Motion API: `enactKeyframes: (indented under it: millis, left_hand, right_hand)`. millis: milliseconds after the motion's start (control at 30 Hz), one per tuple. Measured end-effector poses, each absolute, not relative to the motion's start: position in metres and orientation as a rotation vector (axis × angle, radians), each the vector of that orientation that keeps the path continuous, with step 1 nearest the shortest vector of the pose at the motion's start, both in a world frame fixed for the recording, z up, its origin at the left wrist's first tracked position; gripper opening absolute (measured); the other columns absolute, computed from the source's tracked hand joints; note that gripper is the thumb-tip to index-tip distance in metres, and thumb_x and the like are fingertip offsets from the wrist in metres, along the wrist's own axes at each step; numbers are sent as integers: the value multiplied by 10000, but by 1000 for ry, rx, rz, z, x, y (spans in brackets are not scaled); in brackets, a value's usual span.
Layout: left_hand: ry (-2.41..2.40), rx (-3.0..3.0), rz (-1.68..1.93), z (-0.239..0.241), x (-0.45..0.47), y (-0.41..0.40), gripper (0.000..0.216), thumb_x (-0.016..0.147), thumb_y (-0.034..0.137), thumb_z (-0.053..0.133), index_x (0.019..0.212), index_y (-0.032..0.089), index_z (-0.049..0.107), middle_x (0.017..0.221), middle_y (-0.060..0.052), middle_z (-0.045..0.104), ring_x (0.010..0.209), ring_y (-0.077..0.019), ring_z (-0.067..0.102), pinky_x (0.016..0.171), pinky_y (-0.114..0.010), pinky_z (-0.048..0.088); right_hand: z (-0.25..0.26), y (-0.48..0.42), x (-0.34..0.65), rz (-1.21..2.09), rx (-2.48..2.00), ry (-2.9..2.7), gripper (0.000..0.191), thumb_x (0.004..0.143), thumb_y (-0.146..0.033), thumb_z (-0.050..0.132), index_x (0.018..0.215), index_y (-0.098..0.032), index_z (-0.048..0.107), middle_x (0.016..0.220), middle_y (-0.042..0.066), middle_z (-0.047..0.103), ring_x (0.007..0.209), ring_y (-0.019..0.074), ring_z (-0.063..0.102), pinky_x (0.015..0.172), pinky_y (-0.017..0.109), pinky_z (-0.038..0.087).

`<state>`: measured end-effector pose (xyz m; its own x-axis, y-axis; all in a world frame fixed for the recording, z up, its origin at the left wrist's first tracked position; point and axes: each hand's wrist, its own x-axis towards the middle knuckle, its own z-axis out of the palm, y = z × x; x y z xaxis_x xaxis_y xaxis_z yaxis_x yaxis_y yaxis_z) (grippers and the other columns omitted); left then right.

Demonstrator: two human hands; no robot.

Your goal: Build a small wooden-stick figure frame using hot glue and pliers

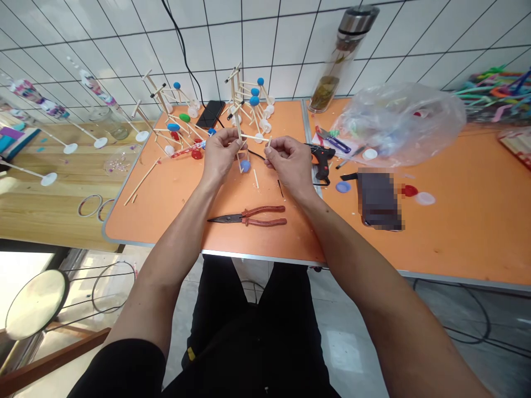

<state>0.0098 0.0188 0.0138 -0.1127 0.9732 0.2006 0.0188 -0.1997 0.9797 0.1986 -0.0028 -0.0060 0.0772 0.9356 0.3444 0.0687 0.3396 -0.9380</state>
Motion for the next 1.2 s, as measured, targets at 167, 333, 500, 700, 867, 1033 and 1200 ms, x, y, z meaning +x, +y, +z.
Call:
enactKeyframes:
  millis: [167, 333, 500, 700, 867, 1033, 1200]
  left_hand:
    - [1194, 1299, 1439, 15, 10, 18, 116, 888, 178, 781, 986, 229, 748, 1030, -64, 824, 1054, -262, 827, 912, -426, 704]
    - [1201, 1281, 1444, 16, 11, 17, 148, 871, 172, 805, 997, 224, 746, 1038, -77, 817, 1067, -271, 825, 943, -443, 697]
    - [1199, 1285, 1445, 15, 10, 19, 169, 864, 187, 820, 1013, 209, 741, 1050, -96, 808, 1071, -284, 828, 956, -466, 692]
    - [1194, 1309, 1445, 12, 8, 20, 205, 881, 248, 837, 1070, 240, 760, 1015, -77, 817, 1093, -289, 831, 920, -453, 704]
    - [1198, 1289, 1446, 12, 9, 21, 174, 881, 227, 822, 1045, 253, 769, 1002, -55, 836, 1087, -269, 832, 882, -392, 707]
    - [1195, 1212, 1430, 15, 4, 23, 147, 891, 201, 804, 1022, 224, 741, 1097, -80, 848, 1141, -290, 834, 953, -433, 703]
    - [1225, 995, 1395, 21, -2, 22, 136, 893, 171, 763, 1018, 200, 716, 1140, -91, 857, 1016, -234, 853, 934, -380, 693]
  right_hand:
    - [-5, -4, 199, 839, -1009, -1349, 152, 918, -360, 806, 879, -240, 720, 775, -19, 696, 702, 163, 689, 728, 338, 633]
    - [-8, -1, 200, 780, -1032, -1389, 186, 913, -411, 798, 879, -241, 731, 798, -16, 684, 706, 151, 603, 734, 326, 591]
    - [-8, -1, 201, 747, -1043, -1431, 207, 917, -451, 778, 881, -254, 726, 787, -10, 648, 720, 168, 585, 707, 323, 523]
    - [-7, -2, 200, 743, -1044, -1424, 187, 905, -432, 760, 867, -253, 719, 781, -13, 649, 695, 160, 562, 693, 323, 514]
    - [-8, -2, 199, 734, -1052, -1408, 158, 900, -402, 763, 856, -254, 727, 776, -15, 665, 691, 159, 570, 696, 325, 551]
    - [-8, 0, 202, 729, -1043, -1395, 86, 918, -312, 750, 868, -244, 736, 776, -15, 682, 699, 158, 614, 710, 323, 567]
    - [-5, 1, 208, 736, -1007, -1383, 139, 944, -354, 779, 901, -234, 724, 801, -26, 679, 678, 129, 608, 669, 289, 542]
